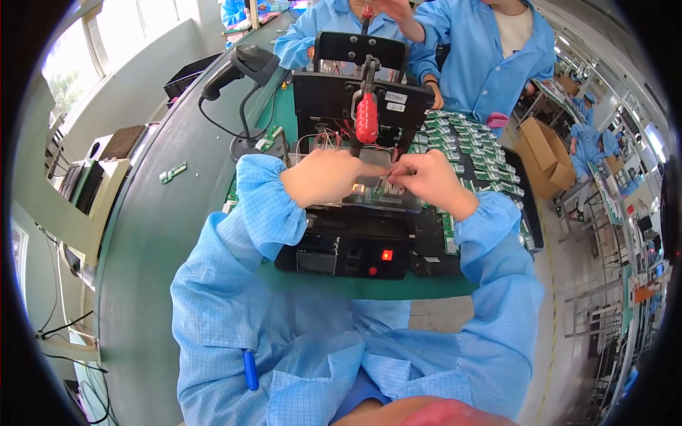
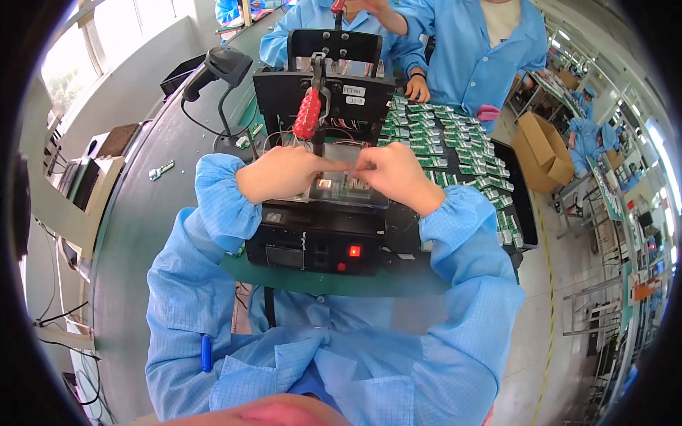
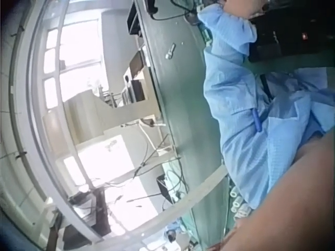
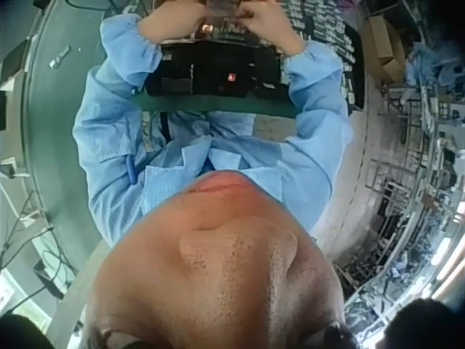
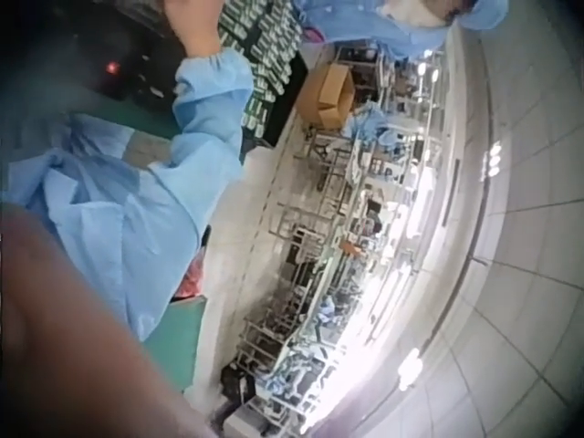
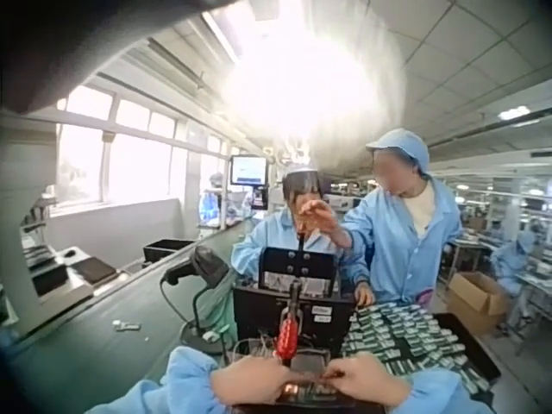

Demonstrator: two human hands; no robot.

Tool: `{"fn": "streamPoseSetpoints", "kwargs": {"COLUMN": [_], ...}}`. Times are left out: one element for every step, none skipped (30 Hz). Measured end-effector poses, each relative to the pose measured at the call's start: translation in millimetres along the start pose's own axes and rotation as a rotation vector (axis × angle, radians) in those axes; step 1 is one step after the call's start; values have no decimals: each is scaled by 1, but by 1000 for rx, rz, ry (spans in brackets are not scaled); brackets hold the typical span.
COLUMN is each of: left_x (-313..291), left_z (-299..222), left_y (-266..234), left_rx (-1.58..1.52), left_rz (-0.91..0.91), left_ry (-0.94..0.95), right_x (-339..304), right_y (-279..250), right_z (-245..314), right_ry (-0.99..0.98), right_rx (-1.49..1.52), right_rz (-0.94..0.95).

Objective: Testing and processing green PCB boards using a specialized industrial testing machine on a manufacturing line.

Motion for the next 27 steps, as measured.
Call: {"fn": "streamPoseSetpoints", "kwargs": {"left_x": [0, 0, 2, 3, 4, 2, 3, 3, 4, 5, 5, 5, 5, 6, 5, 5, 4, 3, 3, 3, 3, 3, 3, 3, 3, 2, 2], "left_z": [0, 0, 1, 2, 4, 5, 5, 3, 4, 5, 7, 7, 7, 5, 5, 5, 5, 4, 5, 5, 5, 5, 5, 4, 5, 5, 5], "left_y": [3, 5, 5, 2, 2, 3, 5, 5, 5, 7, 8, 9, 8, 6, 5, 6, 6, 6, 6, 7, 8, 8, 8, 8, 8, 9, 9], "left_rx": [34, 67, 60, 61, 63, 57, 55, 54, 38, 32, 43, 54, 49, 48, 47, 45, 50, 54, 54, 53, 53, 53, 45, 37, 37, 36, 34], "left_rz": [-4, -5, -7, 10, 28, 33, 7, -19, 15, 18, -8, -35, -34, -5, 22, 21, 12, 2, 0, -9, -18, -22, -8, 6, 5, 2, 0], "left_ry": [6, 11, 4, -9, -21, -28, -2, 23, -6, -9, 3, 15, 12, -5, -21, -23, -17, -10, -9, -4, 2, 0, -5, -10, -11, -3, 5], "right_x": [-2, -2, -1, 0, 2, 1, 0, -1, 0, 0, 0, 1, 1, 1, 1, 1, 2, 1, 1, 0, -2, -2, -2, -2, -1, -1, 0], "right_y": [4, 3, 1, 0, -2, -1, -1, 1, 1, 3, 3, 3, 2, 1, 0, -1, -1, -1, -1, 0, 1, 1, 1, 1, 2, 2, 3], "right_z": [1, -1, -3, -2, -3, 0, 1, 1, -4, -5, -4, -3, -2, -3, -5, -5, -3, 0, 2, 2, 1, 1, 0, 0, -1, -1, -2], "right_ry": [-36, -39, -32, -23, -35, -34, -8, 18, 15, 18, 2, -14, -23, -21, -10, -1, -3, 3, 10, 9, 4, -4, -8, -5, 1, 1, 8], "right_rx": [-8, -8, -16, -21, -16, -9, -24, -38, -39, -36, -15, 6, -22, -20, -32, -45, -45, -52, -60, -62, -40, -19, -21, -27, -32, -32, -26], "right_rz": [-34, -23, -25, -28, -27, -19, 8, 35, 47, 53, 11, -31, -29, -24, -10, 2, 4, 5, 3, 3, -9, -20, -18, -9, -3, -1, -4]}}
Point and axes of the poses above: each hand's wrist, its own x-axis towards the middle knuckle, its own y-axis out of the palm, z = x × y, the point moved 3 cm from there along x, towards the middle knuckle, and after that the axes turned 1 degree about -y, right-handed, at the moved point
